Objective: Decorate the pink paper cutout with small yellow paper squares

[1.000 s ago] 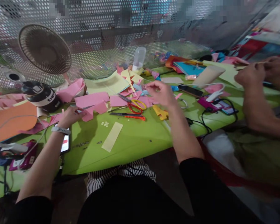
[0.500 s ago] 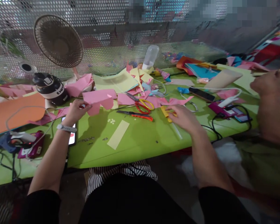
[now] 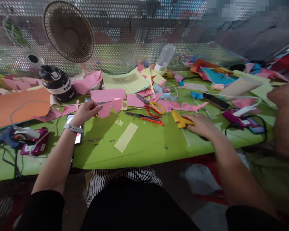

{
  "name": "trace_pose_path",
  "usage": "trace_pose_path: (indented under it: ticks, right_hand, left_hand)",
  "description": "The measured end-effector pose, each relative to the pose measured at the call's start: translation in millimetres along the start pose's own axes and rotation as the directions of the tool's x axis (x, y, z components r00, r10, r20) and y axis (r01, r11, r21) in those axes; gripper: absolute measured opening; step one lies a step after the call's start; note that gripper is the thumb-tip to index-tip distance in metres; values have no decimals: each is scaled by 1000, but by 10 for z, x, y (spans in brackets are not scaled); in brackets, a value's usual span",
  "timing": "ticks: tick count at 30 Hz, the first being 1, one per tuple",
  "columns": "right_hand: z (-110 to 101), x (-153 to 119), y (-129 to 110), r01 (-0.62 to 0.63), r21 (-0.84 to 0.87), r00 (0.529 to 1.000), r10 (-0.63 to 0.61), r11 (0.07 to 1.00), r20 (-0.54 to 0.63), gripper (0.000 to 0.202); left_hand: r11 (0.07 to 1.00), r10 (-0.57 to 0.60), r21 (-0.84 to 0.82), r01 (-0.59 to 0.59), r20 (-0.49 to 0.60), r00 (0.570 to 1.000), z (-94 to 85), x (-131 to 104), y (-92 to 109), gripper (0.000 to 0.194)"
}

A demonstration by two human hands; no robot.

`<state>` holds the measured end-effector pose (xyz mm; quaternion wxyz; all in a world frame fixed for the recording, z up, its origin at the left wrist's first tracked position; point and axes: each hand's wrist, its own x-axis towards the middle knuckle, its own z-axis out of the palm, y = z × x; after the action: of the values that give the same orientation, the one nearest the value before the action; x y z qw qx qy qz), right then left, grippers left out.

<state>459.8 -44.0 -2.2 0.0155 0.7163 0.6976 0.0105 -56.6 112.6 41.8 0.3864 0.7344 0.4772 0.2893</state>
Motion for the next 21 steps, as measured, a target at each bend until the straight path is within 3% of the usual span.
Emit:
trace_pose_path:
  ticks: [4, 9, 13, 15, 17, 21]
  right_hand:
    - [-27, -120, -21, -58, 45, 997, 60, 997, -47, 41]
    - [-82, -294, -133, -137, 204, 952, 186, 969, -243, 33]
    - [-159, -270, -348, -34, 410, 934, 175, 911, -311, 32]
    - [-186, -192, -538, 23, 592, 950, 167, 806, -265, 33]
    - [-215, -85, -792, 27, 775, 973, 161, 631, -165, 34]
    - [-336, 173, -1421, 112, 878, 983, 77, 466, -167, 27]
  left_hand:
    - [995, 98, 20, -99, 57, 994, -6, 22, -94, 35]
    - [993, 114, 6, -116, 138, 984, 4, 37, -163, 31]
    - [996, 93, -7, -93, 186, 978, 38, 18, -141, 28]
    - [995, 100, -23, -98, 201, 974, 68, 1, -104, 26]
    - [993, 113, -40, -107, 204, 972, 107, -13, -70, 26]
    - [988, 122, -118, -102, 175, 977, 197, -19, -68, 29]
